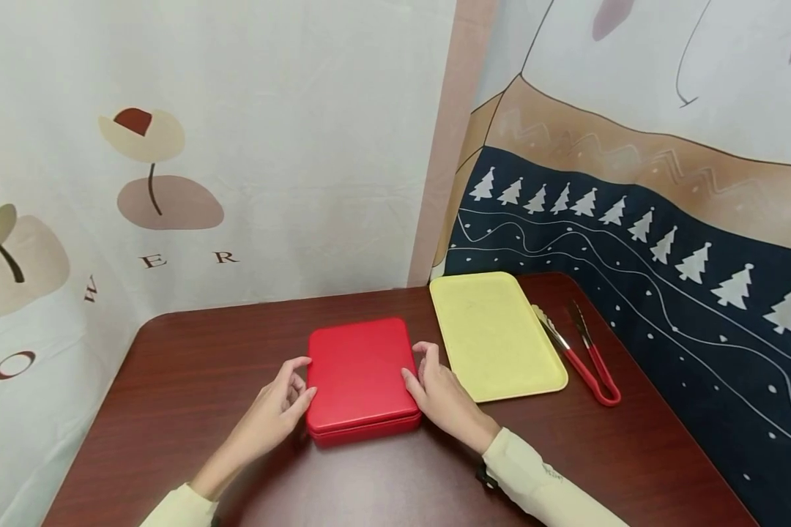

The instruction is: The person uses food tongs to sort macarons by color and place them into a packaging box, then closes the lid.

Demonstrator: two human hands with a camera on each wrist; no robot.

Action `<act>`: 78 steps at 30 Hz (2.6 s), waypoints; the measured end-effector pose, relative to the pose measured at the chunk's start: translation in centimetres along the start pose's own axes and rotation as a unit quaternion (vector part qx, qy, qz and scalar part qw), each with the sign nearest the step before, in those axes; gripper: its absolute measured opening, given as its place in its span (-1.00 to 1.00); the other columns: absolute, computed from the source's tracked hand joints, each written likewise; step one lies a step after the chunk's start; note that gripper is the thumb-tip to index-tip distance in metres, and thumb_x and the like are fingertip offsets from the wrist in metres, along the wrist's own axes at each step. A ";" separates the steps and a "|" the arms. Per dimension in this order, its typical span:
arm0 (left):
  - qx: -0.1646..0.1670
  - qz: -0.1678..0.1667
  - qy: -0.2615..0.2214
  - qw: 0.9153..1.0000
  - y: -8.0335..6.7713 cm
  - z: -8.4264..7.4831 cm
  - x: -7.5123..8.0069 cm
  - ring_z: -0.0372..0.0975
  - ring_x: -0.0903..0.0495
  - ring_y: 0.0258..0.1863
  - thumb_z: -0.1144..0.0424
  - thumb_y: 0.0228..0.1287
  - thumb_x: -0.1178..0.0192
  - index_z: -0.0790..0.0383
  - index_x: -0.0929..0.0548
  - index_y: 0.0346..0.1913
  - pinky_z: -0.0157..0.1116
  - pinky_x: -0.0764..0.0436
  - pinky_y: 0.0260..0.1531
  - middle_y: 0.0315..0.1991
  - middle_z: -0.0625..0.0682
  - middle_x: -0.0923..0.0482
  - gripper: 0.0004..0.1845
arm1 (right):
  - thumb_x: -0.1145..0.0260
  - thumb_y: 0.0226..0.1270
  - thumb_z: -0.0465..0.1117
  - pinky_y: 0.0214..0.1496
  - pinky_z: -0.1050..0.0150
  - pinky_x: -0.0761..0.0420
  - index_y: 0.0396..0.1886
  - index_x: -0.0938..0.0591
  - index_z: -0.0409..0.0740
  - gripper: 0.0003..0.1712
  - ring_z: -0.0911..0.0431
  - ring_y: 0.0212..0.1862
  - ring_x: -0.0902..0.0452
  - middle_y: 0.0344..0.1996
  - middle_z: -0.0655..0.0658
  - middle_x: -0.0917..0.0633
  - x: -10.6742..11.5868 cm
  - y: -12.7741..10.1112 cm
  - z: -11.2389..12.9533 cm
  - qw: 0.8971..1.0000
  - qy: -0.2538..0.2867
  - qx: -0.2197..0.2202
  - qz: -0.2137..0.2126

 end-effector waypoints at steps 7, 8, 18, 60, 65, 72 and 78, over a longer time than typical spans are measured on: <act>0.095 0.028 -0.062 0.993 -1.3 -0.1 -0.3 -0.28 -0.56 -0.65 0.46 0.47 -0.39 0.36 -0.33 0.38 -0.28 -0.64 -0.62 -0.41 -0.02 -0.48 -0.43 | -0.34 0.67 -0.15 -0.66 0.40 -0.18 0.33 -0.36 -0.30 -0.50 0.35 -0.73 -0.11 -0.75 0.14 -0.34 -0.3 -0.9 0.6 0.998 -0.057 0.000 0.007; 0.117 0.036 -0.075 0.990 -1.6 -0.1 -0.4 -0.23 -0.58 -0.67 0.43 0.49 -0.39 0.35 -0.33 0.33 -0.24 -0.66 -0.63 -0.43 0.00 -0.49 -0.47 | -0.33 0.68 -0.13 -0.65 0.39 -0.21 0.31 -0.37 -0.28 -0.52 0.34 -0.71 -0.13 -0.74 0.13 -0.36 -0.2 -1.0 0.6 0.999 -0.048 -0.008 0.011; 0.216 0.089 -0.153 0.960 -3.4 0.5 -1.0 -0.01 -0.79 -0.55 0.09 0.68 -0.25 0.29 -0.40 -0.21 -0.15 -0.78 -0.51 -0.49 0.14 -0.73 -0.63 | -0.20 0.75 0.18 -0.56 0.28 -0.66 -0.41 -0.52 -0.08 -0.46 0.20 -0.66 -0.61 -0.70 0.05 -0.61 0.0 -2.2 -0.7 0.988 0.103 -0.078 0.089; 0.192 0.135 -0.188 0.954 0.1 2.5 -0.7 0.01 -0.68 -0.46 0.23 0.69 -0.20 0.37 -0.51 -0.27 -0.16 -0.76 -0.41 -0.46 0.15 -0.61 -0.69 | -0.20 0.77 -0.03 -0.35 0.19 -0.74 -0.37 -0.53 -0.20 -0.56 0.10 -0.50 -0.63 -0.51 -0.12 -0.64 0.7 0.7 -2.5 0.963 0.204 -0.111 0.139; 0.201 0.127 -0.190 0.952 0.4 3.1 -0.6 -0.01 -0.63 -0.50 0.23 0.68 -0.22 0.36 -0.50 -0.30 -0.17 -0.72 -0.50 -0.46 0.16 -0.59 -0.68 | -0.18 0.79 -0.06 -0.39 0.15 -0.74 -0.35 -0.52 -0.21 -0.58 0.10 -0.52 -0.60 -0.54 -0.12 -0.61 0.1 1.4 -2.6 0.958 0.221 -0.113 0.141; 0.229 0.143 -0.186 0.945 1.0 3.5 -0.3 -0.03 -0.66 -0.44 0.14 0.69 -0.22 0.33 -0.54 -0.26 -0.19 -0.72 -0.48 -0.45 0.15 -0.63 -0.66 | -0.20 0.77 -0.07 -0.33 0.19 -0.75 -0.32 -0.55 -0.21 -0.61 0.12 -0.47 -0.61 -0.50 -0.10 -0.63 0.3 2.5 -2.9 0.957 0.207 -0.126 0.162; 0.223 0.123 -0.182 0.950 3.4 4.5 -0.2 -0.01 -0.65 -0.45 0.15 0.74 -0.15 0.34 -0.55 -0.22 -0.19 -0.68 -0.49 -0.45 0.14 -0.62 -0.67 | -0.20 0.76 -0.05 -0.27 0.22 -0.75 -0.28 -0.57 -0.20 -0.63 0.07 -0.39 -0.64 -0.41 -0.14 -0.66 0.2 3.9 -3.7 0.954 0.205 -0.161 0.146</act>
Point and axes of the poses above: each hand's wrist, its own y-axis towards the middle knuckle, its own x-axis out of the back of the hand, z = x × y, the point moved 5 cm from there along y, towards the middle knuckle
